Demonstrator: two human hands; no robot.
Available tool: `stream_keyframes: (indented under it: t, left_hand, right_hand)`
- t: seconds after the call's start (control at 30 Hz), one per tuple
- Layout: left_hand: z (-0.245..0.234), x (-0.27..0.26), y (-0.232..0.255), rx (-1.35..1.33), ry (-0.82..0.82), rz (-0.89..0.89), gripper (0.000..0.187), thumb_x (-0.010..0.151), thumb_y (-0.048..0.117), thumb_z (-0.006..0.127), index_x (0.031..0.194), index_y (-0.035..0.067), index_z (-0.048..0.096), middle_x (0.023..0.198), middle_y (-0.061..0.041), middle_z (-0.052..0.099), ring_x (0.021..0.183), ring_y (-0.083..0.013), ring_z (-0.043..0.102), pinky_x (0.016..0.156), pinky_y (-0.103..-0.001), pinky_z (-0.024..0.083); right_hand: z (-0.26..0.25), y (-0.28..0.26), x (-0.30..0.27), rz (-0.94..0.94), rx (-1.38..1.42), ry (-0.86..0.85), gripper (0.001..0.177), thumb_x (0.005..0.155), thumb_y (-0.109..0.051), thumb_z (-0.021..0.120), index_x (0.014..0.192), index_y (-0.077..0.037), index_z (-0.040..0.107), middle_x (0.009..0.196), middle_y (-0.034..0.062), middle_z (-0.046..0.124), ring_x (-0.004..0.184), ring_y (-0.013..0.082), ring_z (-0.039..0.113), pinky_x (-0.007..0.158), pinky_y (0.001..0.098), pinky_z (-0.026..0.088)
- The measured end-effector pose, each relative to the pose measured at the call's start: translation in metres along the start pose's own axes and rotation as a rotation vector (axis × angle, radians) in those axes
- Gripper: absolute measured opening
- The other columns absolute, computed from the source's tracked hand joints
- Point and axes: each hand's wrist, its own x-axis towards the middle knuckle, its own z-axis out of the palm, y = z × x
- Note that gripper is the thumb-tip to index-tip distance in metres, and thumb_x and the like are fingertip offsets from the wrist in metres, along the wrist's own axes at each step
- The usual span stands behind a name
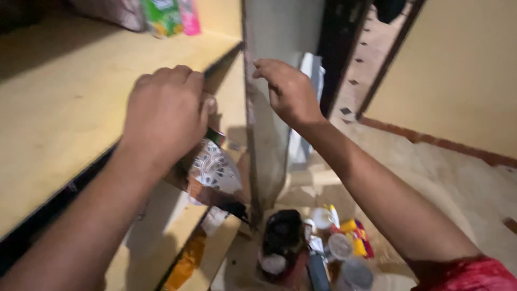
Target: The person organizes various household items by moving them from a cluttered chair to a shelf. They handle a cosmetic bag, spray bottles, a wallet, a plastic container, and a red box, placing each item onto the shelf.
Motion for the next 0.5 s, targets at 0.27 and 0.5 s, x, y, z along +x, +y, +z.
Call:
stream_keyframes:
  t: [0.27,0.5]
  left_hand:
    - [0.116,-0.002,0.120,-0.570,0.173,-0.054,0.033,0.088,0.017,0.070,0.117,0.001,0.068,0.112,-0.019,0.071,0.104,-0.0359,0.068,0.094,-0.047,0.050]
    - [0.253,-0.069,0.231,-1.043,-0.290,-0.468,0.038,0.085,0.018,0.070,0.121,0.007,0.068,0.121,-0.017,0.069,0.113,-0.0383,0.063,0.094,-0.046,0.050]
  right_hand:
    - [-0.065,0.010,-0.094,0.071,-0.040,-0.069,0.029,0.087,0.011,0.065,0.112,-0.001,0.068,0.115,0.0166,0.073,0.103,0.0326,0.074,0.086,0.0377,0.061]
    - [-0.068,0.040,-0.295,0.679,-0.062,-0.110,0.015,0.095,0.001,0.067,0.108,-0.001,0.074,0.097,0.0167,0.075,0.084,0.0245,0.074,0.074,0.0347,0.058]
